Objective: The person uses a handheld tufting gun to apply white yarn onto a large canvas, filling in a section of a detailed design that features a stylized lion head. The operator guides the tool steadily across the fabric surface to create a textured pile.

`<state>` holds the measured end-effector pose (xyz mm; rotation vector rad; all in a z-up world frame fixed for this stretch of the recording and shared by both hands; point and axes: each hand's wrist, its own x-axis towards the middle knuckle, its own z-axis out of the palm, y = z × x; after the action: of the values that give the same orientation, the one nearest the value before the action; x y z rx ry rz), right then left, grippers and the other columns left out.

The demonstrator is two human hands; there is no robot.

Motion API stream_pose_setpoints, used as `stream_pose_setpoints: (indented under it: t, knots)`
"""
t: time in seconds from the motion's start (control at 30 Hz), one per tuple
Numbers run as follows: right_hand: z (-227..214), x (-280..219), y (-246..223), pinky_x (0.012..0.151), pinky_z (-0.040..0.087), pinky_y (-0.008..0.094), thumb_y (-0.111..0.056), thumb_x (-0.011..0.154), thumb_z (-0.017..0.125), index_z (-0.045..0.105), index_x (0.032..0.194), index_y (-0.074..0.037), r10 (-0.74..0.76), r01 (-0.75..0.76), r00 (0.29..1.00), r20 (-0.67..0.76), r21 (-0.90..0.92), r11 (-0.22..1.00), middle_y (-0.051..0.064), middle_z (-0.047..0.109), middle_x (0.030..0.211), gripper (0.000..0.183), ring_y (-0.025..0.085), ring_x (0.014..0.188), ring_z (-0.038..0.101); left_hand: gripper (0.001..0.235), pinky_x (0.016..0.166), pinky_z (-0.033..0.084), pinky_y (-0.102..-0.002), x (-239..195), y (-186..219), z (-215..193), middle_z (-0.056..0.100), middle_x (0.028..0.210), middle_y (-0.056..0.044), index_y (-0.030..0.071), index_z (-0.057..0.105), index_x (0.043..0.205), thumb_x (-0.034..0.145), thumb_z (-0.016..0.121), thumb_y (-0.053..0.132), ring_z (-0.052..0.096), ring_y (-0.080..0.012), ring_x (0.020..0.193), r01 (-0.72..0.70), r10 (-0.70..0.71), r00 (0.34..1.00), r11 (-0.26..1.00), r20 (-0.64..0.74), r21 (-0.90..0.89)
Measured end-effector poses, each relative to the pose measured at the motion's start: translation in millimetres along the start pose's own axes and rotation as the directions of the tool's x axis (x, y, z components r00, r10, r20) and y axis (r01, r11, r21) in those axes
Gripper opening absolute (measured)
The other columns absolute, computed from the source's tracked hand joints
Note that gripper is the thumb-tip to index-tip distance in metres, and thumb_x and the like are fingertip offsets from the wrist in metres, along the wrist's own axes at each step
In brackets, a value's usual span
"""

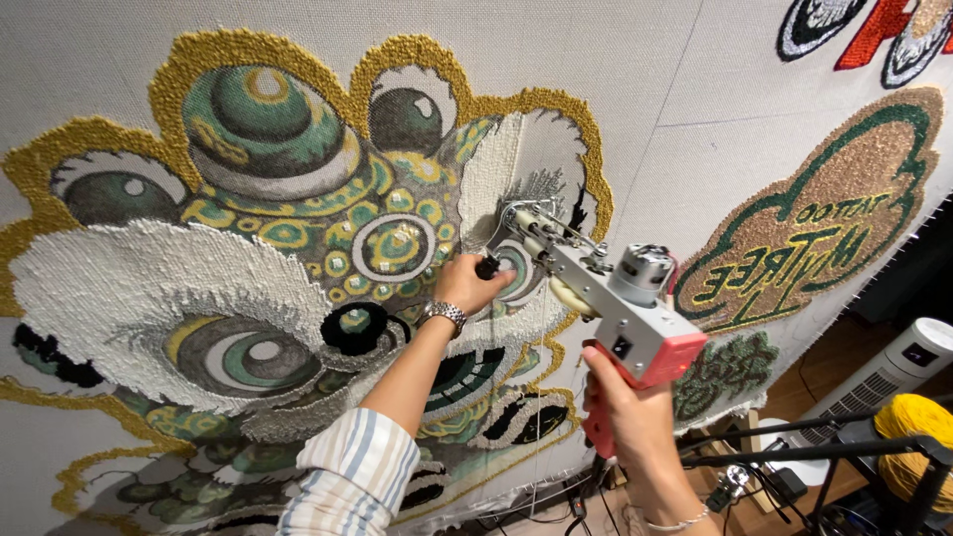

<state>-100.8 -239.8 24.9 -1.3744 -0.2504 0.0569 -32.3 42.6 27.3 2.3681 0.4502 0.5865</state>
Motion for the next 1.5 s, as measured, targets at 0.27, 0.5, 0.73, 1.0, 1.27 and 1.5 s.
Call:
stream_pose_setpoints:
  t: [0.27,0.5,0.73,1.0,1.27,1.5]
  knots:
    - [26.1,6.7,23.9,0.043,0.045,0.032,-0.017,0.087,0.075,0.062,0.093,-0.001,0.074,-0.072,0.997,-0.005,0.178,0.981,0.006,0.056,0.064,0.022,0.017,0.049,0.054,0.029,0.086,0.057,-0.042,7.9,9.0,-37.8,0.077,0.101,-0.011,0.016,0.078,0.107,0.083,0.080,0.033,0.075,-0.0277,0.094,0.048,-0.025,0.997,0.949,-0.078,0.312]
    - [29.0,13.6,34.3,0.042,0.042,0.032,-0.017,0.087,0.075,0.062,0.092,-0.001,0.081,-0.075,0.997,-0.019,0.213,0.974,0.006,0.053,0.064,0.022,0.016,0.048,0.051,0.029,0.088,0.055,-0.041,18.7,5.2,-33.5,0.077,0.100,-0.012,0.016,0.079,0.106,0.080,0.083,0.030,0.073,-0.0287,0.097,0.010,0.042,0.990,0.929,-0.132,0.370]
    - [28.6,17.8,26.1,0.042,0.042,0.033,-0.017,0.087,0.075,0.063,0.093,-0.001,0.072,-0.068,0.997,-0.016,0.198,0.978,0.005,0.053,0.064,0.021,0.017,0.048,0.051,0.026,0.079,0.059,-0.040,15.3,14.3,-42.0,0.078,0.095,-0.010,0.020,0.079,0.108,0.086,0.079,0.032,0.075,-0.0264,0.087,0.057,-0.029,0.996,0.940,-0.089,0.337]
    - [26.8,18.3,27.4,0.041,0.042,0.034,-0.018,0.086,0.074,0.063,0.091,0.000,0.081,-0.075,0.996,-0.022,0.200,0.977,0.006,0.053,0.064,0.022,0.018,0.047,0.052,0.032,0.081,0.059,-0.042,10.7,22.0,-48.4,0.077,0.100,-0.011,0.021,0.077,0.114,0.085,0.080,0.033,0.074,-0.0274,0.093,0.069,-0.043,0.995,0.943,-0.085,0.327]
    - [28.3,19.3,14.7,0.041,0.042,0.034,-0.017,0.087,0.074,0.064,0.094,-0.001,0.097,-0.089,0.995,-0.032,0.202,0.975,0.005,0.052,0.064,0.020,0.018,0.048,0.051,0.030,0.082,0.059,-0.043,14.9,28.3,-48.4,0.077,0.102,-0.010,0.021,0.076,0.114,0.087,0.077,0.034,0.074,-0.0292,0.095,0.042,-0.022,0.997,0.951,-0.069,0.306]
    - [11.8,18.2,5.0,0.038,0.041,0.034,-0.019,0.088,0.073,0.067,0.098,0.003,0.066,-0.068,0.997,-0.040,-0.069,0.995,0.006,0.055,0.063,0.025,0.016,0.046,0.051,0.027,0.074,0.056,-0.046,23.3,5.6,-20.0,0.074,0.092,-0.019,0.016,0.079,0.100,0.080,0.081,0.034,0.071,-0.0346,0.085,-0.067,0.139,0.947,0.967,-0.289,0.247]
